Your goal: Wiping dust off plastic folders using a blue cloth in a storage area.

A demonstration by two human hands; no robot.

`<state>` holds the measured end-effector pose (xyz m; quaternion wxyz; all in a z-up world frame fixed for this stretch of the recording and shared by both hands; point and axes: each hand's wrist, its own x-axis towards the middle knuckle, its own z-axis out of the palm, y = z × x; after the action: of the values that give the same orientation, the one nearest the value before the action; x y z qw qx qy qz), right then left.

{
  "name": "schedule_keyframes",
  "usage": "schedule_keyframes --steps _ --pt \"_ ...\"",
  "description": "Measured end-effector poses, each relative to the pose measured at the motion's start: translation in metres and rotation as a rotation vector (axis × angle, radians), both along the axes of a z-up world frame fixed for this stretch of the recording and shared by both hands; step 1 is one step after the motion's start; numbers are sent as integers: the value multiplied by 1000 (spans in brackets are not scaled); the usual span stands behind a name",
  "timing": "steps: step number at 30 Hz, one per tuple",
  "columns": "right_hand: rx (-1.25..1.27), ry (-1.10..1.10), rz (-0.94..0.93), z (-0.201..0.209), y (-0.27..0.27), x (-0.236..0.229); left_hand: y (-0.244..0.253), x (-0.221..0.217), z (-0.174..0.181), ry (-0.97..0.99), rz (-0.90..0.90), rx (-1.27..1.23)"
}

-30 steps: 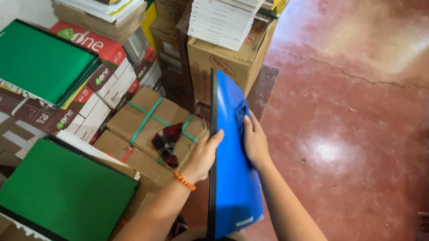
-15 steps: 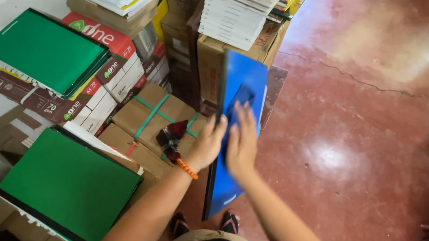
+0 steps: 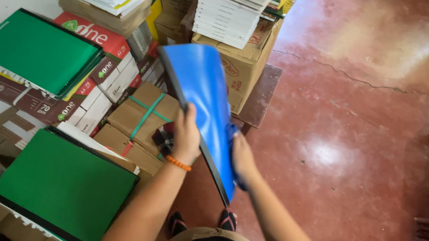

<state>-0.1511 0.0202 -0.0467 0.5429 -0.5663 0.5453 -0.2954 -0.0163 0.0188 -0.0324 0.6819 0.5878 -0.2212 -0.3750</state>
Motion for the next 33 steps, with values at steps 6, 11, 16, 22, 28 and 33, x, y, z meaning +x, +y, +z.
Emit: schedule_keyframes --steps 6,11,16,22,28,33 --pt "-693 98 158 10 46 5 5 9 40 -157 42 41" --pt "-748 -6 243 -31 7 -21 -2 22 17 13 43 -6" --pt "-595 31 87 -27 17 -23 7 14 54 115 55 -34" --pt "-881 130 234 26 40 6 7 22 0 -23 3 -2" --pt "-799 66 -10 -4 -53 -4 18 3 -28 -257 -262 361" --pt "-243 -35 26 -42 -48 -29 34 12 3 64 -161 141"
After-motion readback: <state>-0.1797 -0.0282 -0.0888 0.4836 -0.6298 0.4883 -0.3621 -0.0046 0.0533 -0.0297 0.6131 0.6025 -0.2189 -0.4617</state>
